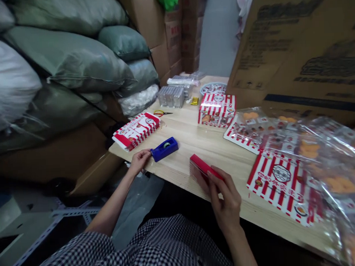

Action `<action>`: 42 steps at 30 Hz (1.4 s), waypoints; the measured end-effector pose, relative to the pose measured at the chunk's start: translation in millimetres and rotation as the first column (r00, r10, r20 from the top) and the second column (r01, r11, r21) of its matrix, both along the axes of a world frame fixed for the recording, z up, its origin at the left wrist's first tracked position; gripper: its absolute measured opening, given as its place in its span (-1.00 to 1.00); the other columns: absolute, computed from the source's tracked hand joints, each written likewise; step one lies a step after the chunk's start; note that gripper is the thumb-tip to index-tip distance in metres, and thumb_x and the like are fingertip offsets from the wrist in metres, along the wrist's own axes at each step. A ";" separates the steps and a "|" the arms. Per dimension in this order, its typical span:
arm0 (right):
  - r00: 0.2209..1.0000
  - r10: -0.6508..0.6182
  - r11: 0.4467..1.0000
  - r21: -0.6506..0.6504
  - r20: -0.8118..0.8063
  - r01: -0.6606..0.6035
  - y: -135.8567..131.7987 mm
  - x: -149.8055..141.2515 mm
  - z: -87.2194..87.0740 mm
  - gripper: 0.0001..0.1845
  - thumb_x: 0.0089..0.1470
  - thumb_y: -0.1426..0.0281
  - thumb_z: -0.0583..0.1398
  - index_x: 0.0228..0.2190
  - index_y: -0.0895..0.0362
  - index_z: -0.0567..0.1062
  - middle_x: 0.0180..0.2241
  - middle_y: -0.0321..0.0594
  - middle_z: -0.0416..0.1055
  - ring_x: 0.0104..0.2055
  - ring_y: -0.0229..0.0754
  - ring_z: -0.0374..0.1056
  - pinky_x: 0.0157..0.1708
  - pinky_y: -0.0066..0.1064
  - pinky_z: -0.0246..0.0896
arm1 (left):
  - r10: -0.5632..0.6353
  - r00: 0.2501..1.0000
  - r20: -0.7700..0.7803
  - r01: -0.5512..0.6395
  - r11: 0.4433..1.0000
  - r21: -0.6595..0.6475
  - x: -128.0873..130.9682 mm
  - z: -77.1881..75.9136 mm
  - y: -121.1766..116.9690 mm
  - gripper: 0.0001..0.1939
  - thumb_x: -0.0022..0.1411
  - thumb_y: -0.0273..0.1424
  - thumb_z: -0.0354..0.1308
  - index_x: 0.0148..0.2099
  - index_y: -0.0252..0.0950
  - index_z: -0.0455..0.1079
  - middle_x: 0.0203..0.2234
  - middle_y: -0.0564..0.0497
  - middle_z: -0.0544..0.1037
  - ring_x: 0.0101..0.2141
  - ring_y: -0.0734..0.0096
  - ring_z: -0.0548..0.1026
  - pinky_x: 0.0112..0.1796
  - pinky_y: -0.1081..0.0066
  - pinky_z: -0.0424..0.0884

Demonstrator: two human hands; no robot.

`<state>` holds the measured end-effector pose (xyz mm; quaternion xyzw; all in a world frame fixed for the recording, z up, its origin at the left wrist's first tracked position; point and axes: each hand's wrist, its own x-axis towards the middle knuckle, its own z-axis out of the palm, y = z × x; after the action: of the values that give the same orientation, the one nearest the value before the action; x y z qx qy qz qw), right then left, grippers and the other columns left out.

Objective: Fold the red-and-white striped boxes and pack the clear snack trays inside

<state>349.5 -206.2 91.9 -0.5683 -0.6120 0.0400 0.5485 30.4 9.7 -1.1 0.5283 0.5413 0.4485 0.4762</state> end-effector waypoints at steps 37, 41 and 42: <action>0.945 -0.060 0.991 -0.135 -0.322 0.017 -0.5 0.1 10.1 -0.60 0.26 0.39 0.22 0.11 -0.11 0.49 -0.01 -0.14 0.43 0.06 -0.07 0.40 0.14 -0.06 0.32 | -0.661 0.746 0.086 0.666 0.743 -0.069 157.3 120.9 -88.3 -0.52 0.17 -0.18 0.34 0.03 -0.39 0.48 -0.69 0.10 0.51 -0.68 0.47 0.43 -0.55 0.51 0.38; 0.729 -0.259 0.965 -0.203 -0.634 0.166 -37.5 9.5 2.0 -0.32 0.27 0.19 0.22 0.33 -0.11 0.16 0.15 -0.08 0.40 0.21 -0.04 0.35 0.17 -0.08 0.30 | -0.577 0.796 -0.183 0.605 0.758 0.243 152.0 137.6 -120.5 -0.69 0.29 -0.35 0.24 0.07 -0.25 0.48 -0.37 -0.03 0.70 -0.37 0.30 0.66 -0.27 0.42 0.54; 0.671 -0.259 0.965 -0.214 -0.694 0.152 -48.1 11.0 1.4 -0.34 0.30 0.13 0.16 0.34 -0.10 0.15 0.16 -0.07 0.40 0.19 -0.04 0.38 0.12 -0.08 0.35 | -0.544 0.794 -0.271 0.608 0.696 0.382 153.4 139.0 -128.0 -0.69 0.30 -0.42 0.22 0.09 -0.20 0.48 -0.25 -0.04 0.70 -0.27 0.29 0.67 -0.21 0.41 0.55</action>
<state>360.5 -254.3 93.3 -0.6094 -0.2775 0.2382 0.7035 183.8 -118.4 137.9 0.7958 0.2602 0.3517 0.4186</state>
